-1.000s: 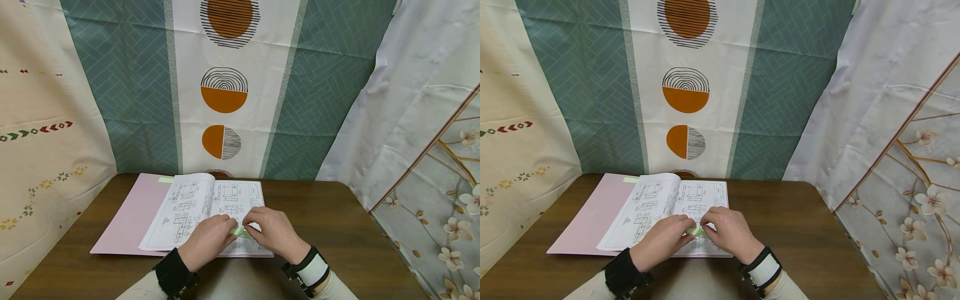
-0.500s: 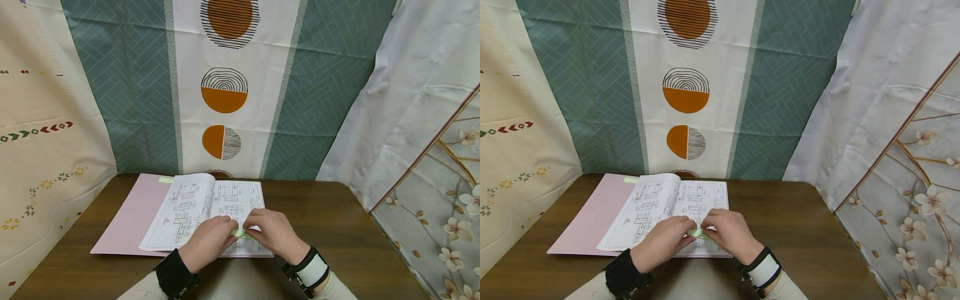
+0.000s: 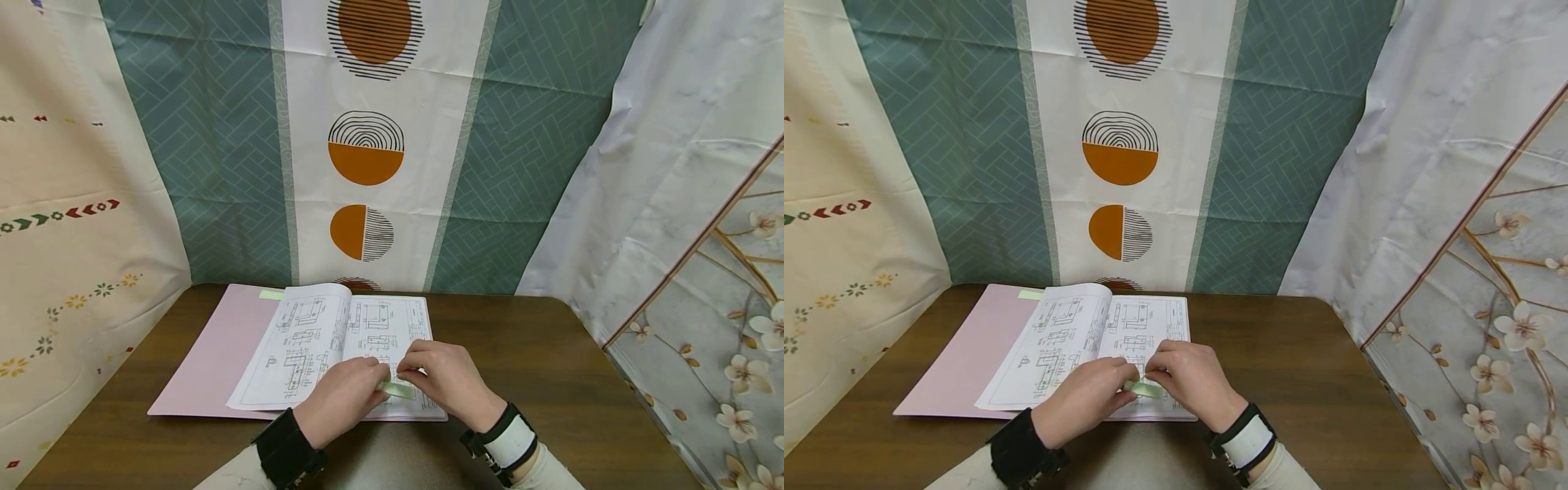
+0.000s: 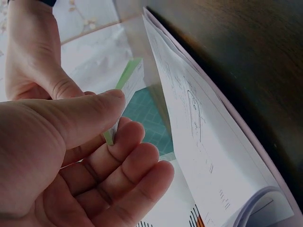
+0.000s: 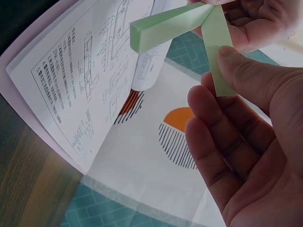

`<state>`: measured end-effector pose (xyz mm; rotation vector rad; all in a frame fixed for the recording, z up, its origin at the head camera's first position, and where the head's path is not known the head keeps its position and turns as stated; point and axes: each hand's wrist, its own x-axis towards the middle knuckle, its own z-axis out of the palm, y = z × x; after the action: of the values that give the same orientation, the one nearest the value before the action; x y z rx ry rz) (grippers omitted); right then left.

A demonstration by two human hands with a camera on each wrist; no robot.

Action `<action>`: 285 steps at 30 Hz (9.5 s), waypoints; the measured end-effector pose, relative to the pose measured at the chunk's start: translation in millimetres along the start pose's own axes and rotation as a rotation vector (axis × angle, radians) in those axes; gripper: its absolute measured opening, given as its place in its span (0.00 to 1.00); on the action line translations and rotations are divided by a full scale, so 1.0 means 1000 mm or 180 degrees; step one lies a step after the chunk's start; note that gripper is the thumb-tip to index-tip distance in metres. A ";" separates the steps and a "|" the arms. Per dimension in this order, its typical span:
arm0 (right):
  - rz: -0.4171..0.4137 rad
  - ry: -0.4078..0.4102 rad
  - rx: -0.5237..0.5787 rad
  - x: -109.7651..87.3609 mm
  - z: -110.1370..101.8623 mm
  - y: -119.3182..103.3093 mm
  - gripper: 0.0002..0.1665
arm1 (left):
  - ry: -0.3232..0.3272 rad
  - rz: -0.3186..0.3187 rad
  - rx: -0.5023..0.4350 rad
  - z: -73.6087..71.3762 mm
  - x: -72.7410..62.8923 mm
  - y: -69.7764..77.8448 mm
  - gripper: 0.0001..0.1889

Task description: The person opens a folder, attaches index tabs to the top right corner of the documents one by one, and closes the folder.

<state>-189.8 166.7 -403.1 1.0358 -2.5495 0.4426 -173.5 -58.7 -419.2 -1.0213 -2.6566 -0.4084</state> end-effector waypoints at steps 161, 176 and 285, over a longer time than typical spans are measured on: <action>0.0787 0.0072 -0.1168 0.074 0.060 0.157 0.04 | -0.0356 -0.0099 0.1046 0.025 -0.016 -0.009 0.07; 0.0631 0.0028 -0.1330 0.077 0.070 0.171 0.05 | -0.0434 -0.0166 0.1038 0.025 -0.014 -0.010 0.08; 0.0385 -0.0330 -0.1224 0.073 0.069 0.183 0.08 | -0.1216 -0.0454 0.0800 0.077 0.169 -0.067 0.31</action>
<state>-383.4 219.5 -460.7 0.7835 -2.6521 -0.0764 -351.5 23.3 -443.6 -0.9091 -3.0270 0.1089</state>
